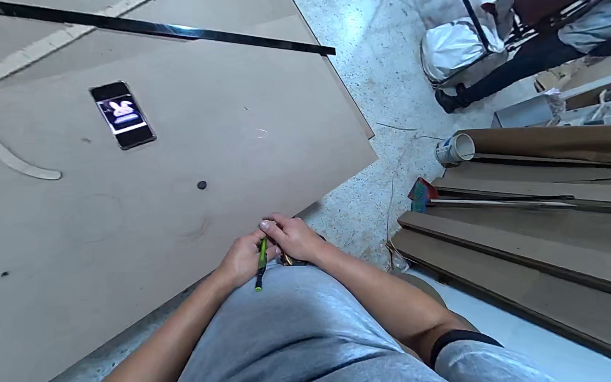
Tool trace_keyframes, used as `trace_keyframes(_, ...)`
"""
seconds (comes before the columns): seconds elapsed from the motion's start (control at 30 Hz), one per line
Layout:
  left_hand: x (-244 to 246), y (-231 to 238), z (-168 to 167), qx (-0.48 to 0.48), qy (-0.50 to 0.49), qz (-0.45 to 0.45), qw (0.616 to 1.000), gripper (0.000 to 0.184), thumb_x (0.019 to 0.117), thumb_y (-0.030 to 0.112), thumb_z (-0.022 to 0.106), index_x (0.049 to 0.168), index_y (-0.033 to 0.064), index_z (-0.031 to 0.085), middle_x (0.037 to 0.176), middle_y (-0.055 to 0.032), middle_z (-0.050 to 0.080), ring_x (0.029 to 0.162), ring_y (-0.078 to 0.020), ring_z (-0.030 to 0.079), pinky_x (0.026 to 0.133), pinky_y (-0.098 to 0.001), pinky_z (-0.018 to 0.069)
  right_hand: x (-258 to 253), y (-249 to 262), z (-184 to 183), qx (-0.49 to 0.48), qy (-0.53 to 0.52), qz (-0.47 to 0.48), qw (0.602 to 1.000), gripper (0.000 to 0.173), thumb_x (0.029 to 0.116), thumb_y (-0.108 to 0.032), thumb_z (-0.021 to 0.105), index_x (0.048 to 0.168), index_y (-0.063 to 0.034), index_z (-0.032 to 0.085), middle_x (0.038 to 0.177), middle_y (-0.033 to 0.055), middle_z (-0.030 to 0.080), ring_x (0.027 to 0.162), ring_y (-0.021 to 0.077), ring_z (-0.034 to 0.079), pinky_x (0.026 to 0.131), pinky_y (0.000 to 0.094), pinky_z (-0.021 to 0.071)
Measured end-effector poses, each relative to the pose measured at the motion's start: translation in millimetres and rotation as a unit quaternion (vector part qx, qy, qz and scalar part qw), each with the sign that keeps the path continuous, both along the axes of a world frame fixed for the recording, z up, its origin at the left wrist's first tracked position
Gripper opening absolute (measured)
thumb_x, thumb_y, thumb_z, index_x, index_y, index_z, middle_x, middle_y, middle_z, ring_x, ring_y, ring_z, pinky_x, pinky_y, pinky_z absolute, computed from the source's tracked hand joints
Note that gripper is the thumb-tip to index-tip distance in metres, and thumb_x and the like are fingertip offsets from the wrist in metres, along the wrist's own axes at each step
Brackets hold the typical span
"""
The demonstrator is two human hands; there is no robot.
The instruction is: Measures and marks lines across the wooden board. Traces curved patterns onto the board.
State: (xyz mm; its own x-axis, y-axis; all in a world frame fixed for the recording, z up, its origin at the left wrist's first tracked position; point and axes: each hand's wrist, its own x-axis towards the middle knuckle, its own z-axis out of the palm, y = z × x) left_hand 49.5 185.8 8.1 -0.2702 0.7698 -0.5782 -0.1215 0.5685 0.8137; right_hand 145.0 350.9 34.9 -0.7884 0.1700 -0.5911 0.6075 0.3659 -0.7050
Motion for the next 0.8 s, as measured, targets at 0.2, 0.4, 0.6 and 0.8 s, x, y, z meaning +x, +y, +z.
trace_keyframes(0.2, 17, 20, 6, -0.005, -0.055, 0.037, 0.998, 0.017, 0.0906, 0.023, 0.079, 0.1, 0.0113, 0.071, 0.079, -0.0016, 0.073, 0.07, -0.0136, 0.069, 0.068, -0.0316, 0.0587, 12, 23, -2, -0.036, 0.004, 0.027, 0.999, 0.058, 0.1062, -0.062, 0.036, 0.14, -0.0211, 0.06, 0.101, 0.0085, 0.073, 0.09, 0.0224, 0.072, 0.083, 0.0511, 0.0584)
trace_keyframes(0.4, 47, 67, 13, 0.039, -0.073, 0.017, 0.996, 0.015, 0.0918, 0.023, 0.076, 0.09, 0.0092, 0.069, 0.074, -0.0031, 0.068, 0.066, -0.0137, 0.065, 0.065, -0.0299, 0.0564, 42, 77, -2, -0.071, 0.033, 0.054, 0.995, 0.057, 0.1059, -0.063, 0.034, 0.128, -0.0217, 0.066, 0.087, 0.0057, 0.071, 0.079, 0.0197, 0.07, 0.074, 0.0484, 0.0583)
trace_keyframes(0.6, 91, 108, 18, 0.035, -0.087, 0.168, 0.981, 0.019, 0.0896, 0.017, 0.076, 0.094, 0.0051, 0.062, 0.07, -0.0125, 0.064, 0.061, -0.0214, 0.063, 0.059, -0.0341, 0.054, 77, 139, -15, -0.106, 0.071, 0.073, 0.989, 0.053, 0.1066, -0.06, 0.037, 0.126, -0.0217, 0.067, 0.087, 0.0013, 0.071, 0.074, 0.0149, 0.069, 0.069, 0.0426, 0.0601)
trace_keyframes(0.8, 106, 104, 25, 0.063, -0.098, 0.446, 0.888, 0.008, 0.0916, 0.009, 0.062, 0.086, 0.0099, 0.057, 0.063, -0.0057, 0.058, 0.057, -0.0165, 0.058, 0.058, -0.0326, 0.0528, 110, 209, -32, -0.171, 0.001, 0.157, 0.973, 0.038, 0.1052, -0.05, 0.053, 0.122, -0.0211, 0.072, 0.094, -0.001, 0.074, 0.082, 0.0114, 0.07, 0.08, 0.0381, 0.0598)
